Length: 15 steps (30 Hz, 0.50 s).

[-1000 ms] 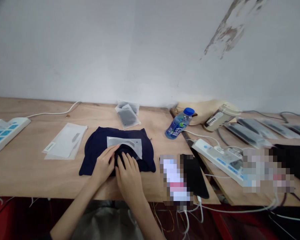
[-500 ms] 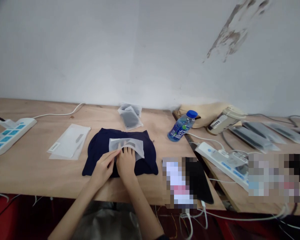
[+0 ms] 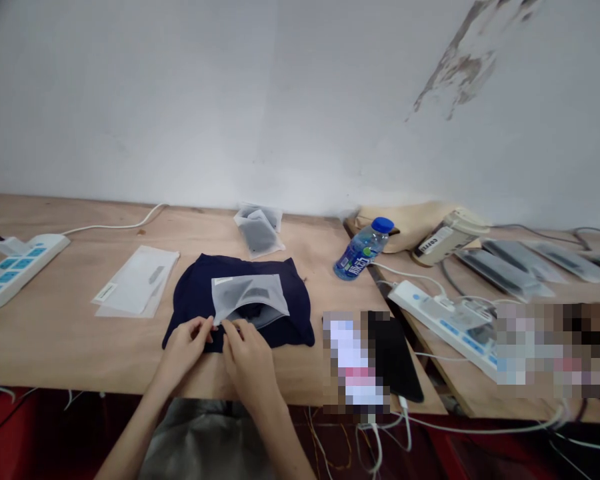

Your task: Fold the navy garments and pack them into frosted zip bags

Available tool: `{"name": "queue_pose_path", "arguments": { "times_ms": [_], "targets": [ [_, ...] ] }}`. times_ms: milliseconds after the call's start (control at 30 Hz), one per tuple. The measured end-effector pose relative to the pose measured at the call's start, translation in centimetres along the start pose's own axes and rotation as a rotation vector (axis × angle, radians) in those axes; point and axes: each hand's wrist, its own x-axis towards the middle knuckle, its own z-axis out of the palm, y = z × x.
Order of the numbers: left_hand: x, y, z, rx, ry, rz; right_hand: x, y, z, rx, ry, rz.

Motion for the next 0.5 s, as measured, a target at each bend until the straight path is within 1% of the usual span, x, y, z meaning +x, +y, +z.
{"name": "queue_pose_path", "arguments": {
  "times_ms": [133,233,367,500],
  "targets": [
    [0.5,-0.3,0.4,-0.097,-0.023,0.026,0.7,-0.2,2.0,-0.028,0.010,-0.017],
    [1.0,-0.7,0.4,-0.128,-0.017,0.037,1.1,0.2,2.9,-0.039,0.037,-0.028],
    [1.4,-0.8,0.0,-0.133,-0.003,0.049,1.4,0.5,3.3,-0.136,0.065,-0.093],
    [1.7,-0.5,-0.5,-0.090,0.015,0.061,1.8,0.6,3.2,-0.215,0.053,-0.168]
  ]
}}
